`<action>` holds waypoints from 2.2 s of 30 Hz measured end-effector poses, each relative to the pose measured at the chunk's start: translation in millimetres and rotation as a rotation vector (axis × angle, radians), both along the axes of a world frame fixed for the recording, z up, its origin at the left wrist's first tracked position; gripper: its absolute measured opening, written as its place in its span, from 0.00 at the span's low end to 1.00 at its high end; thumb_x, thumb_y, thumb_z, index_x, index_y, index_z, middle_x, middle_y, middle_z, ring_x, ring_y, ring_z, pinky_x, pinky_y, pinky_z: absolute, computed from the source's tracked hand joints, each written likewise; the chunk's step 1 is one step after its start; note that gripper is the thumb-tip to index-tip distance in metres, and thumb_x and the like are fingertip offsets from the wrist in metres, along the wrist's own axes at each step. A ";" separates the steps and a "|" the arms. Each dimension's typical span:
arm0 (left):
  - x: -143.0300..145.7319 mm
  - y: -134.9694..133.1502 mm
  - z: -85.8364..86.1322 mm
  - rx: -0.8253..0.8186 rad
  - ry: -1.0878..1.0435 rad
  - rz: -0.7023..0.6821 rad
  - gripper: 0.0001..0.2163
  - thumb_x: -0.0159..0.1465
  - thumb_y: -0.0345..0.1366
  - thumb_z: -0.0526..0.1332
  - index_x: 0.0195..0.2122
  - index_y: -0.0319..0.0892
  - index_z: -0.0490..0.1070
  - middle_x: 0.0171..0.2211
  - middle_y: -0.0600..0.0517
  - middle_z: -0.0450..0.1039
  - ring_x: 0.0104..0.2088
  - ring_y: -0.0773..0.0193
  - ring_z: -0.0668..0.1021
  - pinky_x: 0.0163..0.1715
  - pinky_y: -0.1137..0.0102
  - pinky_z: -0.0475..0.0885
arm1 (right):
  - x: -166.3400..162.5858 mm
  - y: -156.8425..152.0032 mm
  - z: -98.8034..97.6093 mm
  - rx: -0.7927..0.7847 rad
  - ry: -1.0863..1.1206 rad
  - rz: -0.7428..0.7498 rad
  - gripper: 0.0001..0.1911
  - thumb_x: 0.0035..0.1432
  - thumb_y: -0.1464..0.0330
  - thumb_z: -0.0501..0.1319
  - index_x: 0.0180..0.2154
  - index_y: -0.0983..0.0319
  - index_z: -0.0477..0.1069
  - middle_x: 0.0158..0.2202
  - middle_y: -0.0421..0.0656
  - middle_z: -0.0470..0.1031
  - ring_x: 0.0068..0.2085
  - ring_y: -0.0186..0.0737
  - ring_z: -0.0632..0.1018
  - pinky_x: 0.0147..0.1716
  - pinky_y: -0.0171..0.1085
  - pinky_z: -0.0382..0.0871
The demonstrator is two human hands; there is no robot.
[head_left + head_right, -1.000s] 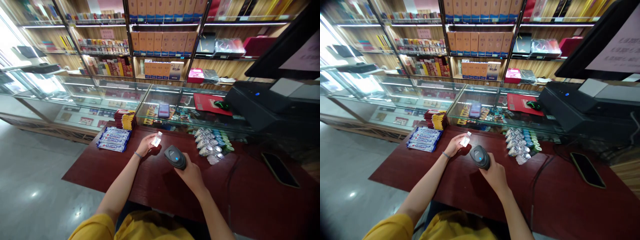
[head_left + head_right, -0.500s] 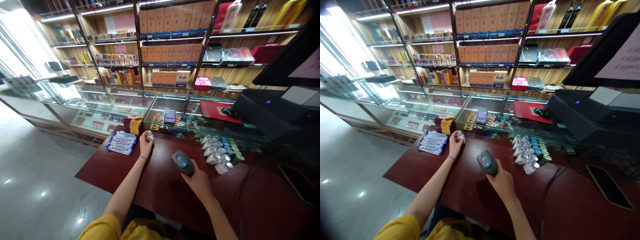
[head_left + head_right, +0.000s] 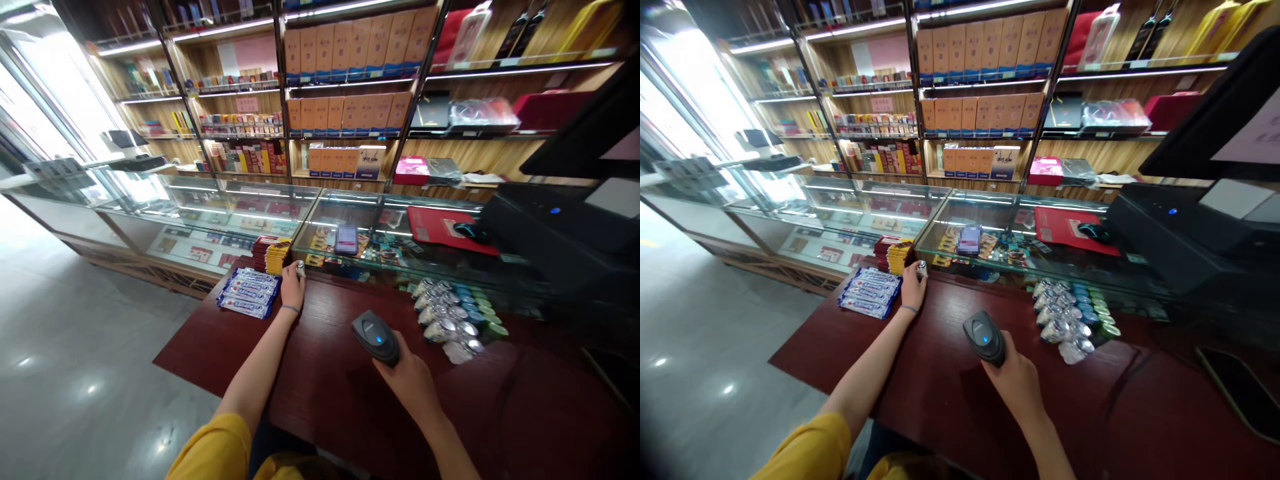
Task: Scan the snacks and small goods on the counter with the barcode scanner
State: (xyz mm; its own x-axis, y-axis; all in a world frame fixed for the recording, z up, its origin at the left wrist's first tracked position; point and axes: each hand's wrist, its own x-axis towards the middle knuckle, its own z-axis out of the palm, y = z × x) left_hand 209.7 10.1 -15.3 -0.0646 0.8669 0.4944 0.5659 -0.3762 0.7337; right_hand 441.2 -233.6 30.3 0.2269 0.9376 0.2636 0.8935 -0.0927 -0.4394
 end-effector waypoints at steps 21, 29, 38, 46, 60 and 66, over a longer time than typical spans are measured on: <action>8.9 20.7 -5.2 -0.007 0.093 0.032 0.27 0.62 0.27 0.59 0.63 0.43 0.58 0.52 0.39 0.60 0.50 0.52 0.73 0.50 0.60 0.71 | -4.8 8.3 -11.6 -0.026 0.002 -0.018 0.21 0.56 0.59 0.58 0.51 0.57 0.63 0.30 0.43 0.81 0.30 0.53 0.82 0.26 0.39 0.65; 7.0 17.4 -5.0 0.101 0.066 -0.005 0.29 0.61 0.28 0.61 0.63 0.44 0.58 0.57 0.39 0.58 0.58 0.50 0.68 0.57 0.56 0.66 | -4.0 2.5 0.1 0.012 0.032 0.006 0.21 0.56 0.61 0.59 0.51 0.58 0.63 0.31 0.43 0.80 0.32 0.52 0.82 0.28 0.39 0.68; 8.5 -0.2 -1.0 0.351 0.059 -0.036 0.17 0.64 0.37 0.61 0.54 0.41 0.67 0.49 0.41 0.66 0.54 0.52 0.70 0.57 0.55 0.65 | 10.6 -13.7 11.0 0.062 0.069 -0.051 0.25 0.53 0.62 0.60 0.52 0.63 0.66 0.33 0.48 0.81 0.36 0.54 0.83 0.31 0.40 0.71; 80.9 -49.2 1.5 0.289 -0.155 -0.330 0.12 0.66 0.38 0.60 0.49 0.42 0.67 0.45 0.44 0.67 0.46 0.58 0.73 0.46 0.61 0.74 | 33.5 -46.9 30.0 0.078 0.309 -0.136 0.19 0.54 0.63 0.60 0.48 0.59 0.68 0.35 0.45 0.82 0.41 0.51 0.82 0.36 0.38 0.73; 227.2 -146.3 -6.1 0.054 -0.234 -0.794 0.24 0.64 0.37 0.62 0.60 0.46 0.61 0.51 0.43 0.62 0.49 0.58 0.73 0.49 0.60 0.73 | 105.8 -111.4 20.1 0.121 0.303 -0.407 0.25 0.52 0.59 0.62 0.51 0.62 0.69 0.36 0.50 0.81 0.41 0.53 0.82 0.39 0.41 0.74; 250.8 -157.9 -10.8 0.035 -0.125 -0.846 0.28 0.63 0.36 0.63 0.63 0.48 0.58 0.54 0.44 0.58 0.56 0.55 0.68 0.58 0.57 0.67 | 117.3 -123.4 20.2 0.124 0.311 -0.413 0.24 0.53 0.59 0.62 0.51 0.61 0.69 0.38 0.49 0.81 0.41 0.52 0.82 0.40 0.41 0.74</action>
